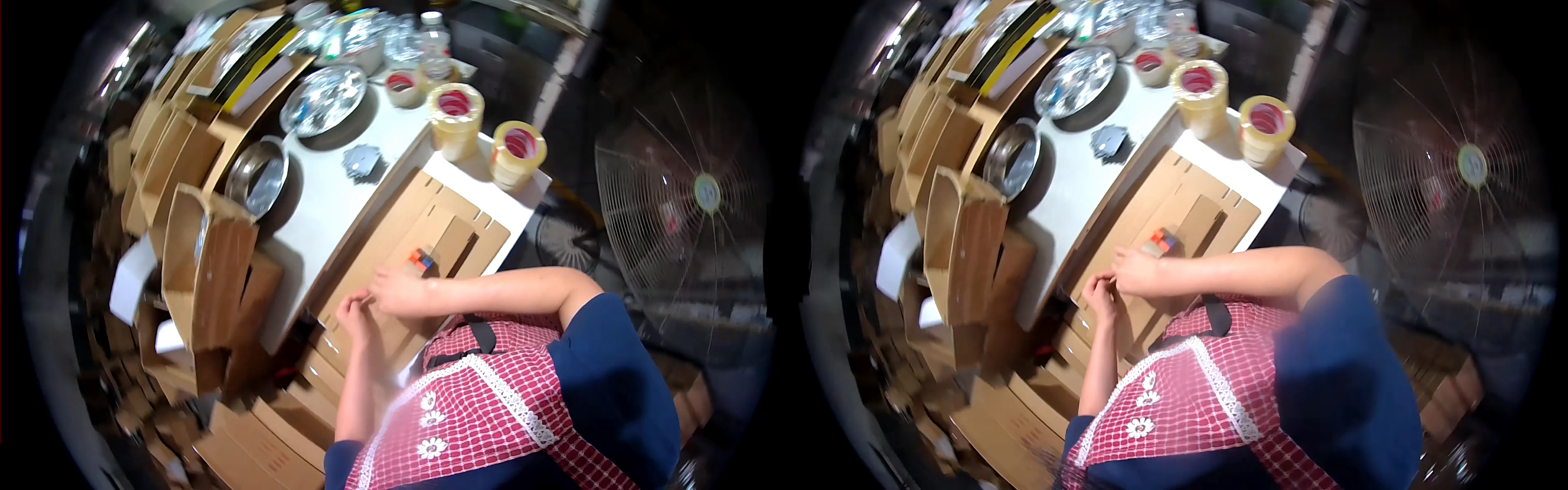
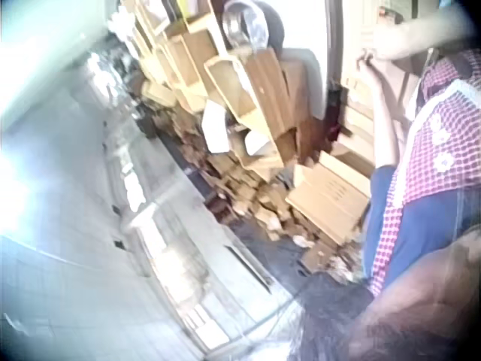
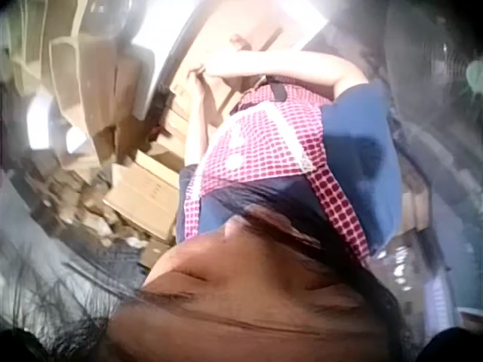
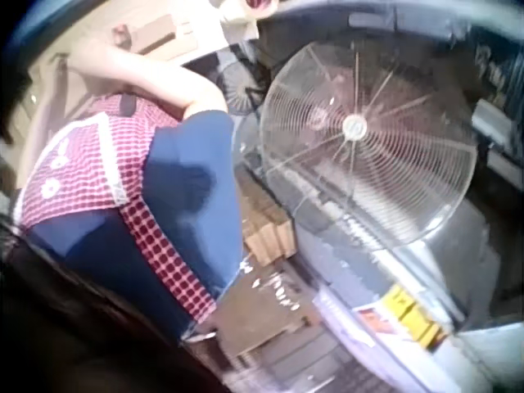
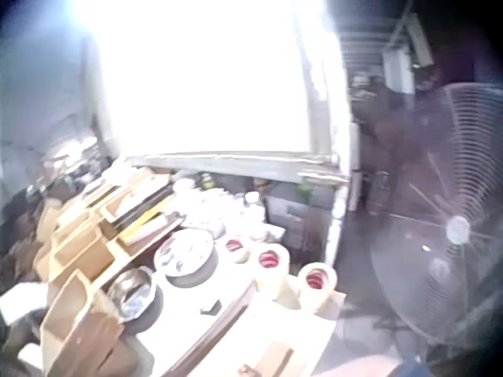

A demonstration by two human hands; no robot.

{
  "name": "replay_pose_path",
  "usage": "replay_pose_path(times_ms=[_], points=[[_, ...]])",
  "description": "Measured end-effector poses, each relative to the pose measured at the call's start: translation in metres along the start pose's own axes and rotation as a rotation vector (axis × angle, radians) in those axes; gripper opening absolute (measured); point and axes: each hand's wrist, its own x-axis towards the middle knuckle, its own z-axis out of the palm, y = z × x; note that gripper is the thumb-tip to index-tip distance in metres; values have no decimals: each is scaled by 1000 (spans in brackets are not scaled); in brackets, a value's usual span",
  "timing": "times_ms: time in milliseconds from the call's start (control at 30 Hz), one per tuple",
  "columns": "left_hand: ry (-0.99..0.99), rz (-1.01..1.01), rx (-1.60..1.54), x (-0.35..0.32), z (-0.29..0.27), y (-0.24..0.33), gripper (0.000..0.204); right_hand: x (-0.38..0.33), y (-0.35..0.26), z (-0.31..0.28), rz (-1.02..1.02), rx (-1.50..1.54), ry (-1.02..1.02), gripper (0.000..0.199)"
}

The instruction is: The person gathers various metal hardware components from separate cardboard boxes, places them into a small cardboard box, and seals the box with tape using a tape dispenser.

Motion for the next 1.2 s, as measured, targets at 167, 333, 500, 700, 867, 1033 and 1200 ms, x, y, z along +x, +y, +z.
replay_pose_path(times_ms=[167, 333, 500, 700, 867, 1033, 1200], points=[[-363, 81, 467, 28, 32, 41, 22, -14, -23, 15, 68, 111, 202, 16], [-742, 29, 601, 74, 111, 41, 23, -76, -2, -16, 419, 543, 563, 30], [-1009, 70, 868, 92, 204, 39, 53, -154, 66, 79, 1328, 767, 533, 52], [-1230, 83, 1103, 105, 230, 34, 58, -140, 75, 105, 1342, 904, 455, 56], [-1091, 159, 1133, 97, 227, 23, 54, -143, 71, 111, 1368, 915, 621, 51], [-1103, 242, 1047, 86, 222, 32, 56, -138, 55, 114, 1434, 887, 857, 39], [-1123, 368, 921, 93, 208, 8, 62, -125, 44, 111, 1410, 742, 1084, 41]])
